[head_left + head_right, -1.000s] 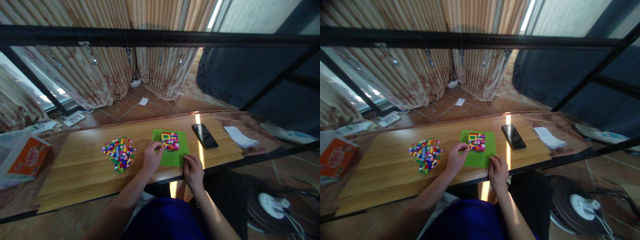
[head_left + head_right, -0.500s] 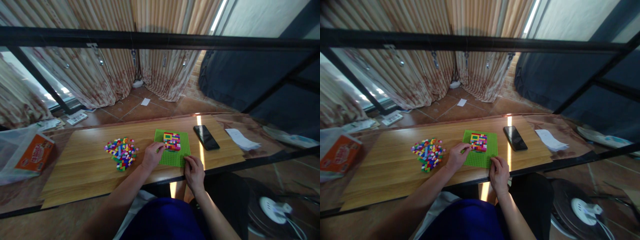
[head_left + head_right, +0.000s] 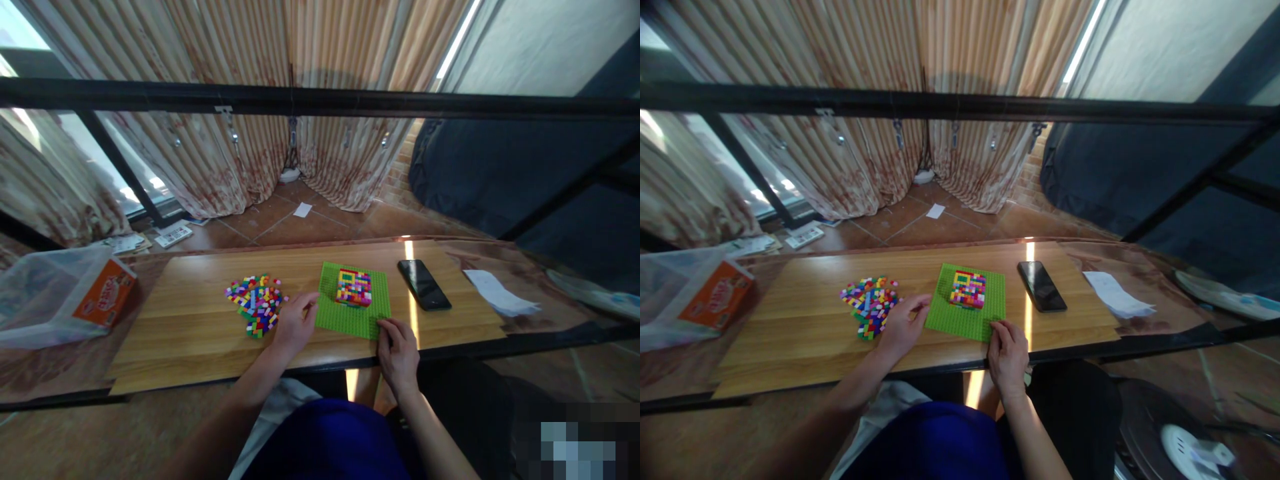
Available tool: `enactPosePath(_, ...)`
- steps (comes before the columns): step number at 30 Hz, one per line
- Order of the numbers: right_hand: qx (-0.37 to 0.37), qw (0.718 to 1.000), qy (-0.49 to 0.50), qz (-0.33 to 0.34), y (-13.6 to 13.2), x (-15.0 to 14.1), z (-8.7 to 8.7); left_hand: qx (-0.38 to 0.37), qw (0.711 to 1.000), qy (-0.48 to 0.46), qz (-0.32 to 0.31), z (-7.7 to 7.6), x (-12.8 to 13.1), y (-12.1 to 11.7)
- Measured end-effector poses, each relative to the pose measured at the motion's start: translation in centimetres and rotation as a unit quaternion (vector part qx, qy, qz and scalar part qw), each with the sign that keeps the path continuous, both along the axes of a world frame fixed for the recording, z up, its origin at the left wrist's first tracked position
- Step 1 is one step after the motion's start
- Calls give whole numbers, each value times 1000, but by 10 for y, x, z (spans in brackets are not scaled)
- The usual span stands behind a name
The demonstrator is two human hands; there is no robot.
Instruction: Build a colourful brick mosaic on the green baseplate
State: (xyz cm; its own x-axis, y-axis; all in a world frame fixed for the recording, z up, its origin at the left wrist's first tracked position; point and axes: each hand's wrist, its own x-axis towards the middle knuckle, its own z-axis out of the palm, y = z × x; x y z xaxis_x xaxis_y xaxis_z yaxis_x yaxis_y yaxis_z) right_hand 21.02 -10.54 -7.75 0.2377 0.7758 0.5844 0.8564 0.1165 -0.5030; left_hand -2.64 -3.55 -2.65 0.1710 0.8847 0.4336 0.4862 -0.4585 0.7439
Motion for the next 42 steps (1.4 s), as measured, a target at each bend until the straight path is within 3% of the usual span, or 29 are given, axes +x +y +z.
enactPosePath(8,15,1000,-15,-4,-2,2,-4,-41,989,93,107,8,-83,-15)
enactPosePath(12,12,1000,-28,-6,-2,4,-6,-50,979,160,117,7,-98,-21)
enactPosePath(19,17,999,-34,-7,-1,3,-3,-13,948,299,108,7,-72,-22)
enactPosePath(26,8,1000,-22,-12,-1,0,-1,-9,935,337,110,13,-65,-18)
enactPosePath(30,8,1000,-14,-14,-1,0,-1,18,960,266,82,14,-53,-13)
enactPosePath(34,6,1000,-13,-9,-1,0,-2,-8,990,141,21,17,-22,-6)
enactPosePath(37,5,1000,-13,-5,-1,-1,-2,-39,997,62,-16,21,3,1)
enactPosePath(42,-6,1000,-6,-13,-1,-3,-1,-73,997,-24,-23,21,27,9)
